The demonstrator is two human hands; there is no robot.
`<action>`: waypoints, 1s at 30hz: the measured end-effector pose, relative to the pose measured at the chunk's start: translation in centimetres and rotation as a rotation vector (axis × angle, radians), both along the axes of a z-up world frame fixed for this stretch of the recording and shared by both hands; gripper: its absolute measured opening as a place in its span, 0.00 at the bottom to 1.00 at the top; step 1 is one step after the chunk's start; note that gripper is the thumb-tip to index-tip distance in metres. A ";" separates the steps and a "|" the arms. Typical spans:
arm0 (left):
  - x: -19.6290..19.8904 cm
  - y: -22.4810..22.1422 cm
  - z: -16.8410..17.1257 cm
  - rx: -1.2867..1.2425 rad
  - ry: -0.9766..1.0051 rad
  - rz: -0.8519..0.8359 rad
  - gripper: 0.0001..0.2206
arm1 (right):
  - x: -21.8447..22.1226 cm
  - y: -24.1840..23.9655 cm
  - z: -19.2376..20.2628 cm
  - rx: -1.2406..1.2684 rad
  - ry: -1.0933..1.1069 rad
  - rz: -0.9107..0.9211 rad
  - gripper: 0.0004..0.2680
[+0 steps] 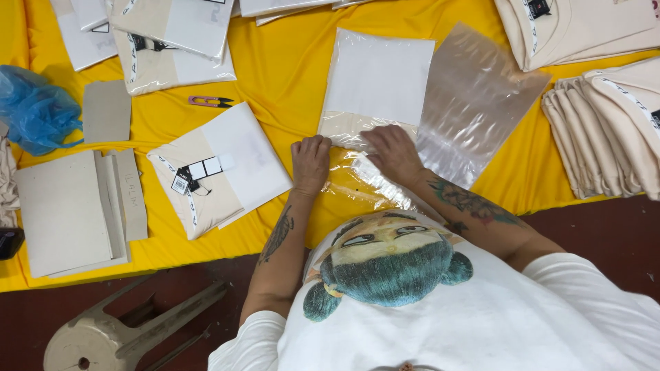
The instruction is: Packing folded t-shirts into clear plastic bags at a packaging station.
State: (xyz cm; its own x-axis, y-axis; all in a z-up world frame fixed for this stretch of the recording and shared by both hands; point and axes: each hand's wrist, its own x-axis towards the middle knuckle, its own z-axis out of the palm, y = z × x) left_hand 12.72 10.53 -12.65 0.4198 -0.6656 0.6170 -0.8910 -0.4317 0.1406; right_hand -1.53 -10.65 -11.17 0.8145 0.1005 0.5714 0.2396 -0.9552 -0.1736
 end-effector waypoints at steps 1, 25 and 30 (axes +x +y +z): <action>0.2 0.4 0.5 0.052 0.023 -0.022 0.08 | -0.9 -0.6 -0.3 -0.004 0.025 -0.083 0.20; -5.3 2.9 0.9 0.209 0.124 0.008 0.15 | 0.9 -0.4 4.3 0.101 0.227 0.084 0.18; -8.9 7.9 0.5 0.229 0.224 0.302 0.12 | 0.3 1.1 6.7 -0.057 0.689 0.039 0.21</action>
State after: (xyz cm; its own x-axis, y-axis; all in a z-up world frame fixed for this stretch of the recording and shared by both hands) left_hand 3.81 18.39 -12.18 0.7230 -0.6016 0.3397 -0.6787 -0.7103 0.1867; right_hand -1.21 -9.54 -4.48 0.9850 0.1515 -0.0821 0.1270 -0.9602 -0.2486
